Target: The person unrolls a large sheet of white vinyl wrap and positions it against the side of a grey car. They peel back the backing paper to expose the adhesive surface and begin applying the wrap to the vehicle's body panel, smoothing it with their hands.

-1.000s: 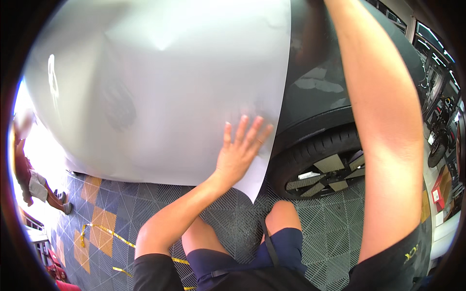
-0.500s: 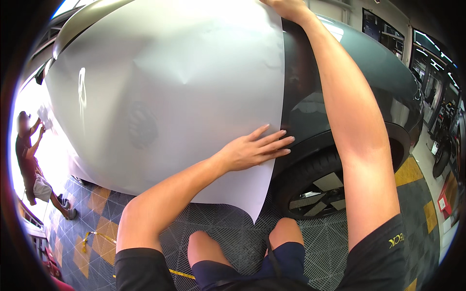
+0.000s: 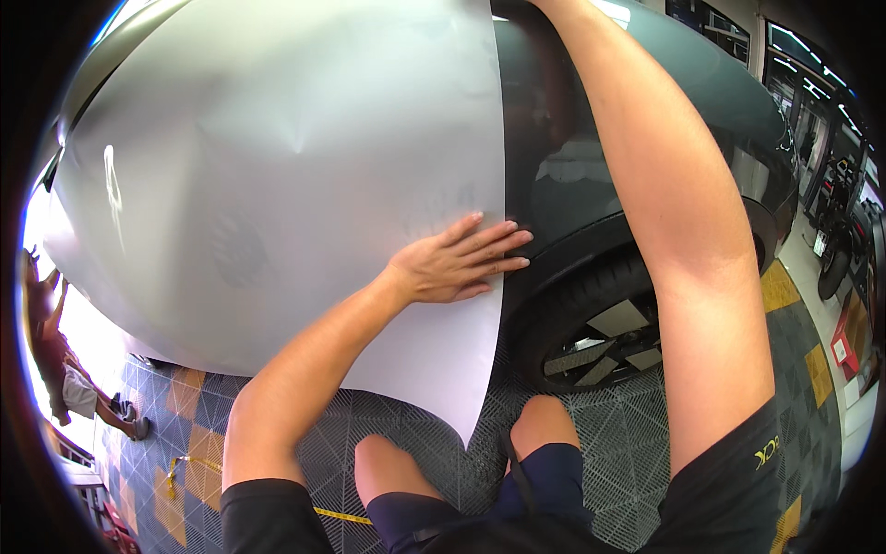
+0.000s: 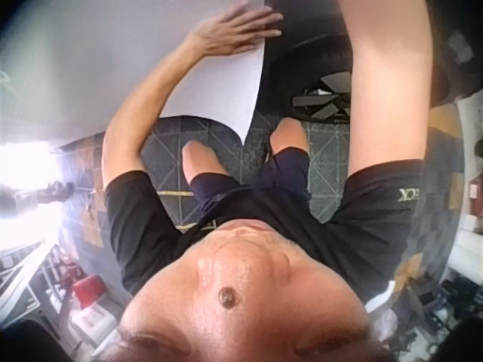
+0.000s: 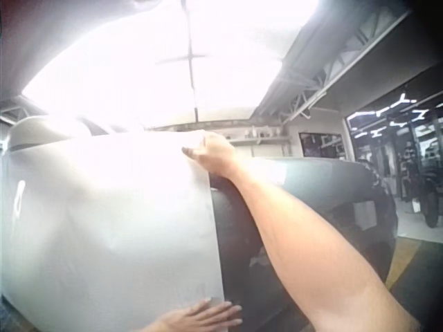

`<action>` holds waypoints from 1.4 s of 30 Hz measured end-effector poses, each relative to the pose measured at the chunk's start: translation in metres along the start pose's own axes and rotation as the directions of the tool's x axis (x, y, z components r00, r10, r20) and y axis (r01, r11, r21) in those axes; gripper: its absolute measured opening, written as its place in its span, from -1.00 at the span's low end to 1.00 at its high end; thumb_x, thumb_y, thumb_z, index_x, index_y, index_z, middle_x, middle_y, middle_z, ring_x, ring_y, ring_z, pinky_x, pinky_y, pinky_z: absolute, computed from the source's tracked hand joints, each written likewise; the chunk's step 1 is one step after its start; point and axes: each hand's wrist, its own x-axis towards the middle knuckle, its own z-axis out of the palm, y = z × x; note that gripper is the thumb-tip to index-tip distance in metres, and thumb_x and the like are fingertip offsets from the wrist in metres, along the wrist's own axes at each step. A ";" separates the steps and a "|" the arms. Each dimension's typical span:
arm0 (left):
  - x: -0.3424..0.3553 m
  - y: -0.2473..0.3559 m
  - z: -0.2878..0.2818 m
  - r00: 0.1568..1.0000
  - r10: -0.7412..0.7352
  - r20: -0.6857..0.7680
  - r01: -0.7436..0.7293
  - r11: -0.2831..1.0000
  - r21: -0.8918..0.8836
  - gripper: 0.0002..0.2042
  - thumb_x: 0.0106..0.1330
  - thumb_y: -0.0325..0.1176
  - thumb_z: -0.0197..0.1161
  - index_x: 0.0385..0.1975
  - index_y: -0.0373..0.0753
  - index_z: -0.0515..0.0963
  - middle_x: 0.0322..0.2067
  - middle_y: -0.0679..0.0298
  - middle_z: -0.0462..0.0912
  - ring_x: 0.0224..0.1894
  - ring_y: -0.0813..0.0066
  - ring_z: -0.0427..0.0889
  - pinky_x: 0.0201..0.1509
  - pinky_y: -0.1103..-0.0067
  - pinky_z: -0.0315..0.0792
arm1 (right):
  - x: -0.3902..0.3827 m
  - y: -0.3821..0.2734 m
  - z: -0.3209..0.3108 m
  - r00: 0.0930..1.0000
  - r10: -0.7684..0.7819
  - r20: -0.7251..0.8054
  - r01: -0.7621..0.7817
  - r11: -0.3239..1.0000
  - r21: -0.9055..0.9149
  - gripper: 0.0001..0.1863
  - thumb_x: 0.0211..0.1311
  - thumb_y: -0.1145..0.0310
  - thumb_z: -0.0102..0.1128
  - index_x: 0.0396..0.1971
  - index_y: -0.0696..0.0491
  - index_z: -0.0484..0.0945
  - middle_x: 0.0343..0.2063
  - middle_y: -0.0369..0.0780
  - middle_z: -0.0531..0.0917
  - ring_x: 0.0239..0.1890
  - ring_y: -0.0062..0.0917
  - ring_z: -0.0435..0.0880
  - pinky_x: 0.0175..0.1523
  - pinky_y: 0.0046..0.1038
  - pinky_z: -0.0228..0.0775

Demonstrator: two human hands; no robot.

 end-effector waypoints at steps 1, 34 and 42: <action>-0.001 -0.001 0.000 1.000 0.001 0.006 -0.001 1.000 -0.007 -0.39 0.39 0.08 -0.05 0.44 0.16 0.14 0.49 0.37 0.01 0.53 0.38 -0.08 0.58 0.20 -0.41 | 0.003 -0.002 -0.002 0.996 0.058 0.072 -0.057 0.998 -0.027 -0.52 0.18 0.01 0.26 -0.56 0.21 0.62 -0.52 0.09 0.64 -0.38 -0.05 0.65 -0.22 -0.15 0.44; 0.000 0.001 0.002 0.986 -0.086 -0.142 0.085 0.996 -0.014 -0.48 0.38 -0.01 -0.07 0.36 0.13 0.30 0.43 0.44 0.21 0.45 0.56 0.16 0.56 0.29 -0.13 | -0.227 -0.221 -0.085 0.832 -0.451 0.323 0.415 0.893 0.175 -0.62 -0.11 0.45 0.41 -0.79 -0.02 0.28 -0.75 -0.39 0.25 -0.69 -0.57 0.25 -0.48 -0.45 0.11; -0.002 0.002 -0.001 0.994 -0.087 -0.061 0.089 0.995 0.037 -0.45 0.44 0.03 -0.08 0.42 0.14 0.19 0.47 0.48 0.07 0.50 0.52 0.03 0.58 0.28 -0.23 | -0.247 -0.216 -0.105 0.790 -0.546 0.279 0.477 0.833 0.281 -0.64 -0.16 0.53 0.31 -0.82 0.01 0.25 -0.76 -0.41 0.19 -0.72 -0.63 0.20 -0.52 -0.51 0.05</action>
